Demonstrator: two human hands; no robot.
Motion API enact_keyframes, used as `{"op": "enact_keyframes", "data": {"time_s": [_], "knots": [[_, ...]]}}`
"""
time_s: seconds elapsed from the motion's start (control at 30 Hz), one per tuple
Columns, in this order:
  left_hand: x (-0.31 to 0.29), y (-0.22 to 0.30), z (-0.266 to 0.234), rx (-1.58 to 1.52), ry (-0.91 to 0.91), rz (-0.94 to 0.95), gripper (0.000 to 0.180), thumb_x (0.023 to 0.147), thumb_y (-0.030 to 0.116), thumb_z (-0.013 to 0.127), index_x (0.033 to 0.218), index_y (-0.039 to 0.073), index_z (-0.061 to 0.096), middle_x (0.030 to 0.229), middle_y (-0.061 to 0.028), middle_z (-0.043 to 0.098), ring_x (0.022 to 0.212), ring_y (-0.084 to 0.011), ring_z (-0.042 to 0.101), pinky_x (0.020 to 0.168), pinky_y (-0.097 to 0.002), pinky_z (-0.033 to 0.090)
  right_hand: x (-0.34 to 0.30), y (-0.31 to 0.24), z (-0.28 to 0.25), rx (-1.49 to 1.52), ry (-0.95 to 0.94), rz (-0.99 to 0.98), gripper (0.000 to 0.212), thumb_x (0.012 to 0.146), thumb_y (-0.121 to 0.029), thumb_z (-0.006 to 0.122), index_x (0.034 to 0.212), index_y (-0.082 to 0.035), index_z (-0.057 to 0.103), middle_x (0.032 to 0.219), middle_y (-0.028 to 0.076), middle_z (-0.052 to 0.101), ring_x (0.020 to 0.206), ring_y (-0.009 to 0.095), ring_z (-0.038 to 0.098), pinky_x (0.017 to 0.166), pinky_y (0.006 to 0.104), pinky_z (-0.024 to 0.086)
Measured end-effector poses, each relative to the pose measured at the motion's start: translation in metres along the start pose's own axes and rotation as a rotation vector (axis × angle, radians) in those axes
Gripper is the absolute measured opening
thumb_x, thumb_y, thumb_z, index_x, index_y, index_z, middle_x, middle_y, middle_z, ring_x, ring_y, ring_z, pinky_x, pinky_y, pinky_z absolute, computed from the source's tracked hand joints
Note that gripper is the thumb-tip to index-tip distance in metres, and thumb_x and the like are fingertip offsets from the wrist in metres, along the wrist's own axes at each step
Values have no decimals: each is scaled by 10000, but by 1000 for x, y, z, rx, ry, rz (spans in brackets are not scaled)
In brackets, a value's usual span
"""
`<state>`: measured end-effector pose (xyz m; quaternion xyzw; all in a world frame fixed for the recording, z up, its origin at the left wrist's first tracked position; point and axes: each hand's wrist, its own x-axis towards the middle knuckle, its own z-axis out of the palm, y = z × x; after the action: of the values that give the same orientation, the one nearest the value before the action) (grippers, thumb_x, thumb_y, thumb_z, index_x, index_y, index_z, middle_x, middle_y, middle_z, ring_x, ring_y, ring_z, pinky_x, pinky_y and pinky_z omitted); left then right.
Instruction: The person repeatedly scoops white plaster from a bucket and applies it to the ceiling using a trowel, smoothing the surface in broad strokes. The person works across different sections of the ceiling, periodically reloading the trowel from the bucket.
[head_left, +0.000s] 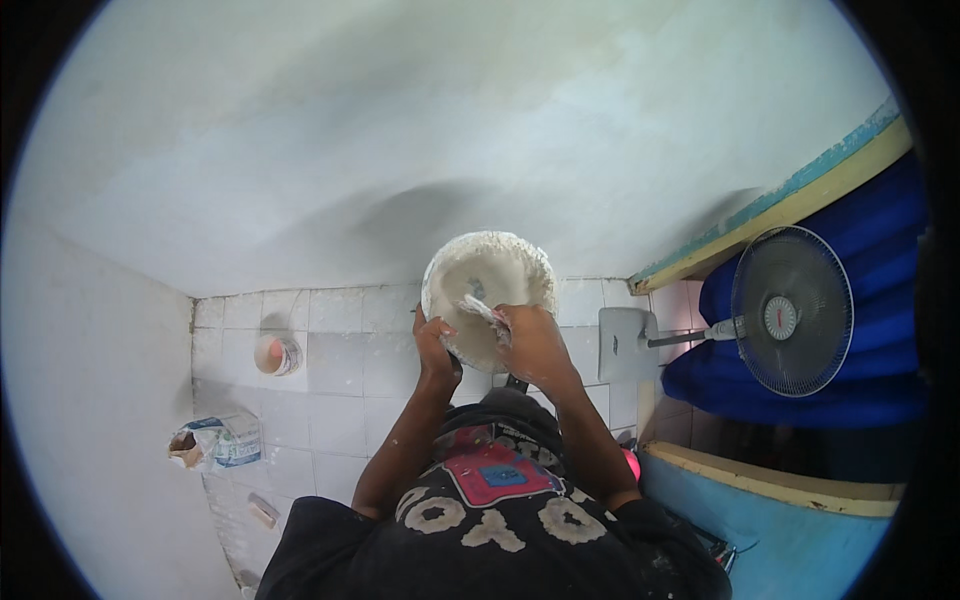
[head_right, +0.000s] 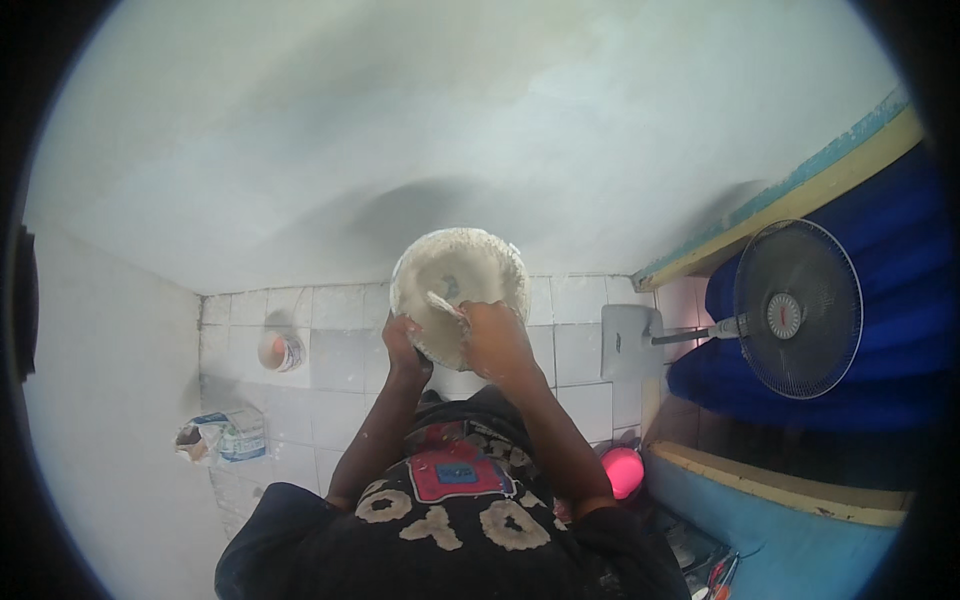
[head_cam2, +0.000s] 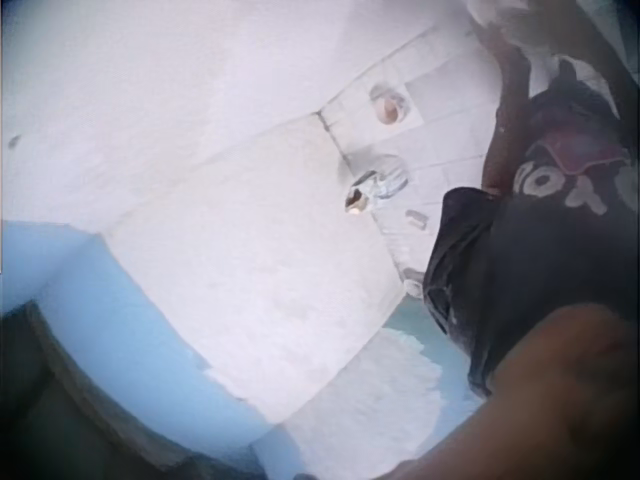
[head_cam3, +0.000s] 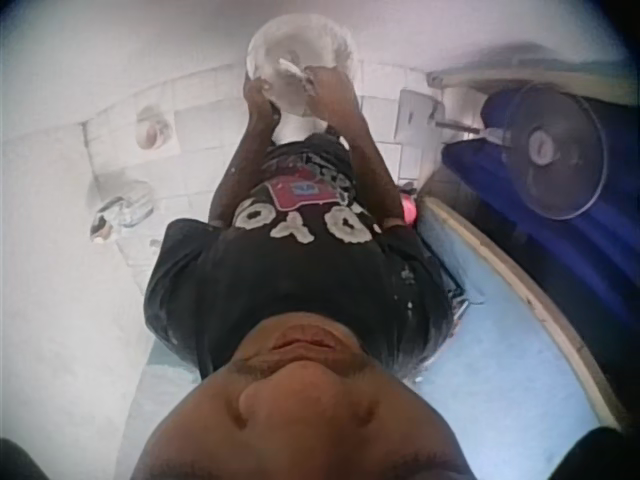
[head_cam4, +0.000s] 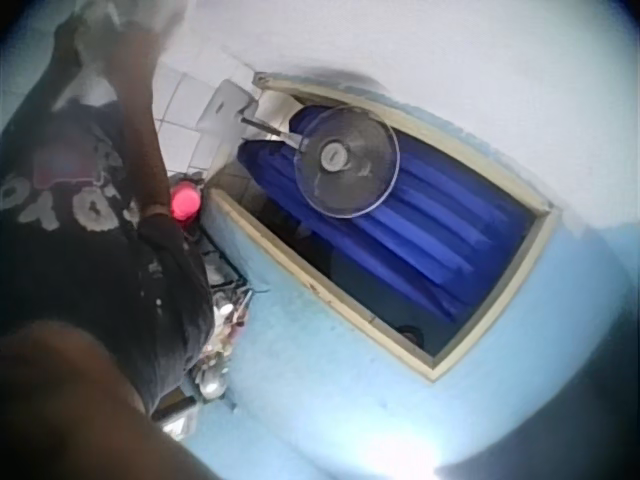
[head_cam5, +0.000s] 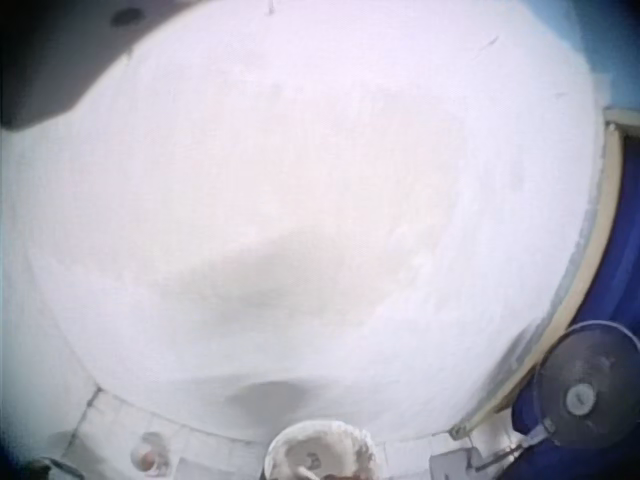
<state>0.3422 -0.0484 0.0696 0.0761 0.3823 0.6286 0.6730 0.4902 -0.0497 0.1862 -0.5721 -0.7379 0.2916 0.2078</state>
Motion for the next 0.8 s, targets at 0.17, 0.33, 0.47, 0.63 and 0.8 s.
{"op": "enact_keyframes", "data": {"time_s": [0.17, 0.33, 0.47, 0.63, 0.8], "knots": [[-4, -11, 30, -33, -25, 14, 691, 601, 102, 468, 1288, 25, 454, 1073, -148, 573, 945, -292, 611, 813, -373, 545, 13, 17, -43, 18, -28, -207, 259, 706, -42, 621, 954, 21, 662, 876, 241, 660, 865, 446, 621, 796, 498, 498], [4, -39, 52, 20, 9, 38, 611, 647, 210, 500, 1213, -19, 504, 1086, -143, 595, 999, -304, 610, 873, -418, 523, 43, 58, -74, 74, 4, -157, 306, 693, -56, 608, 983, 31, 656, 909, 238, 662, 871, 454, 617, 792, 492, 498], [12, -65, 70, -13, 45, 54, 620, 642, 219, 506, 1215, -17, 506, 1095, -143, 592, 1019, -310, 603, 888, -429, 516, 42, 74, -89, -133, 172, -96, 229, 713, -55, 599, 925, 14, 650, 873, 243, 656, 864, 445, 629, 784, 512, 496], [47, -90, 69, -46, 53, 42, 565, 658, 233, 497, 1171, -2, 530, 1091, -147, 590, 1048, -310, 585, 918, -424, 492, 44, 93, -87, -69, -111, -133, 214, 763, -49, 585, 956, 11, 657, 883, 247, 655, 865, 432, 638, 770, 518, 494], [40, -70, 125, -19, 73, 118, 565, 664, 235, 492, 1176, 0, 525, 1100, -143, 587, 1049, -311, 585, 936, -426, 479, 73, 94, -149, 137, -162, -334, 225, 764, -72, 594, 955, 28, 660, 890, 244, 667, 869, 440, 633, 803, 480, 491]]}}
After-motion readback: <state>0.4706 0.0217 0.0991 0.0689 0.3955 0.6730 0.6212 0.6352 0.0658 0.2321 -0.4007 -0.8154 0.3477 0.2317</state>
